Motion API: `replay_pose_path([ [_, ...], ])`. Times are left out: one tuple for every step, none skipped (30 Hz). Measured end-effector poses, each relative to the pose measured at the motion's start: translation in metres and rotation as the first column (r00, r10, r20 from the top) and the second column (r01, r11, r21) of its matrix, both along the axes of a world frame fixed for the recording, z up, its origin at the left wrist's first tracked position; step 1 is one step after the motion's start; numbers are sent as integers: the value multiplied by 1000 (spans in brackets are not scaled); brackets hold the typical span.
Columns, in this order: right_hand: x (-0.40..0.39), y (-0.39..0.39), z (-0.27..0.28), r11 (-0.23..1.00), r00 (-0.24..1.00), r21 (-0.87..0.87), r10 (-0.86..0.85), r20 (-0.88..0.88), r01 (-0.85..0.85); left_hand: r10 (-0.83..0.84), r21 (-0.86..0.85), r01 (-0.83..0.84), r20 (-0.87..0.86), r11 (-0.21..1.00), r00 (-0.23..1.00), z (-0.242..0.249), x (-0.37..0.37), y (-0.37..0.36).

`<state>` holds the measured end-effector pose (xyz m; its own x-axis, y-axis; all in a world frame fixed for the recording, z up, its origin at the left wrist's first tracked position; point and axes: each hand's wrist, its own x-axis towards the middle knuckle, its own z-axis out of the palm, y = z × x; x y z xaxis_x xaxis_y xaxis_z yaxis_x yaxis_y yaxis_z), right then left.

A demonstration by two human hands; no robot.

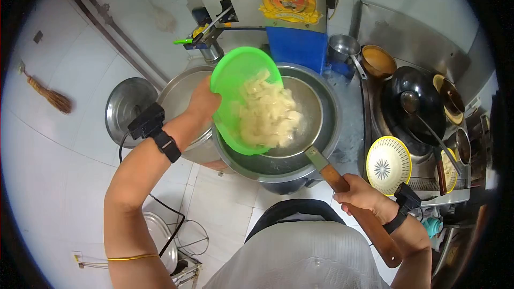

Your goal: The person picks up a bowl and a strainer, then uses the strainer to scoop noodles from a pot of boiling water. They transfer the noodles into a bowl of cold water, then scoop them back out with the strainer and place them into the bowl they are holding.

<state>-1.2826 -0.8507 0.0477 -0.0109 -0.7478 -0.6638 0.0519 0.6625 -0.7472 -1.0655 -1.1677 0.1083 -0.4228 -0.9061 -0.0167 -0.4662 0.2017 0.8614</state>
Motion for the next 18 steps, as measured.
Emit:
replay_pose_path([
  [-2, 2, -1, 1000, 1000, -6, 0, 14, 0, -33, -213, 81, 219, 974, 975, 5, -3, 1],
  [-6, 4, -1, 1000, 1000, -11, 16, -24, -16, -33, -218, 85, 232, 972, 972, 8, -6, 4],
  [-10, 6, -2, 999, 998, -19, 27, -63, -28, -19, -359, 136, 312, 923, 950, 11, -11, 7],
  [-14, 8, -3, 999, 998, -26, 18, -52, -20, 3, -484, 200, 386, 852, 922, 13, -16, 10],
  [-18, 11, -4, 999, 998, -43, 31, -63, -33, -3, -487, 211, 394, 848, 919, 17, -21, 13],
  [-22, 13, -5, 997, 996, -59, 45, -77, -50, 36, -592, 242, 418, 769, 908, 20, -24, 17],
  [-25, 16, -6, 997, 997, -65, 42, -72, -47, 80, -685, 272, 435, 676, 897, 24, -27, 22],
  [-28, 18, -6, 996, 998, -80, 43, -45, -46, 83, -689, 276, 439, 671, 895, 32, -31, 31],
  [-32, 20, -8, 994, 999, -95, 45, -18, -47, 99, -692, 278, 451, 666, 887, 41, -36, 43],
  [-34, 21, -11, 993, 999, -103, 49, -12, -50, 117, -695, 279, 464, 662, 878, 47, -37, 52],
  [-36, 22, -16, 993, 999, -113, 43, 25, -40, 123, -698, 282, 469, 658, 874, 48, -36, 57],
  [-38, 24, -19, 992, 997, -122, 37, 62, -29, 99, -737, 301, 445, 605, 890, 49, -35, 63],
  [-39, 24, -19, 991, 997, -130, 39, 69, -30, 72, -774, 318, 422, 547, 904, 51, -34, 68],
  [-40, 25, -19, 991, 997, -128, 36, 68, -27, 75, -776, 325, 430, 540, 900, 54, -34, 76],
  [-40, 25, -21, 992, 997, -125, 31, 68, -22, 91, -777, 331, 443, 536, 892, 57, -34, 86],
  [-40, 26, -24, 992, 997, -128, 29, 77, -19, 105, -776, 334, 454, 535, 885, 57, -32, 93],
  [-42, 26, -27, 987, 996, -154, 48, 74, -36, 105, -775, 338, 458, 535, 883, 55, -30, 98],
  [-44, 26, -29, 982, 995, -179, 68, 69, -54, 122, -800, 353, 462, 485, 879, 53, -27, 103],
])
